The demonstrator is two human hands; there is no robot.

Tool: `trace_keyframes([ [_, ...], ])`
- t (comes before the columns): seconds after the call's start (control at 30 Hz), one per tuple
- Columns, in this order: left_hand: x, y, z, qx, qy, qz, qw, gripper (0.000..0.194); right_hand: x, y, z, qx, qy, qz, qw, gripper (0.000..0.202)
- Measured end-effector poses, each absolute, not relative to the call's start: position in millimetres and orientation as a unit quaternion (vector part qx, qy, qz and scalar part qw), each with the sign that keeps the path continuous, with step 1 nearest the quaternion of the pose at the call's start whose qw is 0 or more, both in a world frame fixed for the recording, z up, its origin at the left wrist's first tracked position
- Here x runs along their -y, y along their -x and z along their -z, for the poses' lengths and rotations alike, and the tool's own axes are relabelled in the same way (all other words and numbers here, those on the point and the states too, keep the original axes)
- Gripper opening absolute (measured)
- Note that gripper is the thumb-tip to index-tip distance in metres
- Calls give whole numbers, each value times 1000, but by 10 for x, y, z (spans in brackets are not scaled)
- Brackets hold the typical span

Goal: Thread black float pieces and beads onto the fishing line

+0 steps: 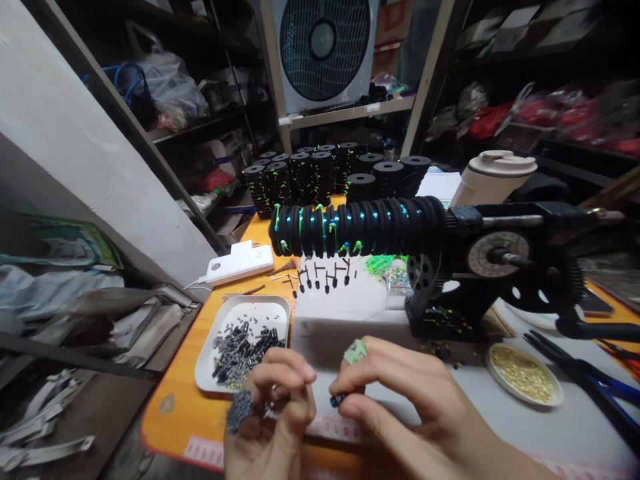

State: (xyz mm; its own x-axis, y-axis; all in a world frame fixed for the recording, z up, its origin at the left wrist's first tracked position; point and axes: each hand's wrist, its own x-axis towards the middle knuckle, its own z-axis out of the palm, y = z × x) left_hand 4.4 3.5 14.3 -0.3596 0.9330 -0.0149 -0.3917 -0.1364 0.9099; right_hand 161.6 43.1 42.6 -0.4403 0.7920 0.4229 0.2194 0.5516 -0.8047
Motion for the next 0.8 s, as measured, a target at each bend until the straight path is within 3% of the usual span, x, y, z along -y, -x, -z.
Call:
trace_keyframes([
  [0.1,-49,-42,-103,-483,-375,-662,432,32,-454,-1596,-409,754,345,-380,410,16],
  [0.27,-94,-14,-35,-457,-432,-652,423,15,-494,-1576,-373,713,345,-470,388,14],
  [0.37,-109,-13,13,-428,-382,-665,478,17,-482,-1584,-363,684,347,-516,382,11],
  [0.53,-102,-92,72,-349,-280,-659,605,18,-390,-1641,-385,698,342,-494,389,36],
  [0.8,-120,-106,6,-329,-258,-620,664,20,-416,-1655,-436,663,368,-545,358,32],
])
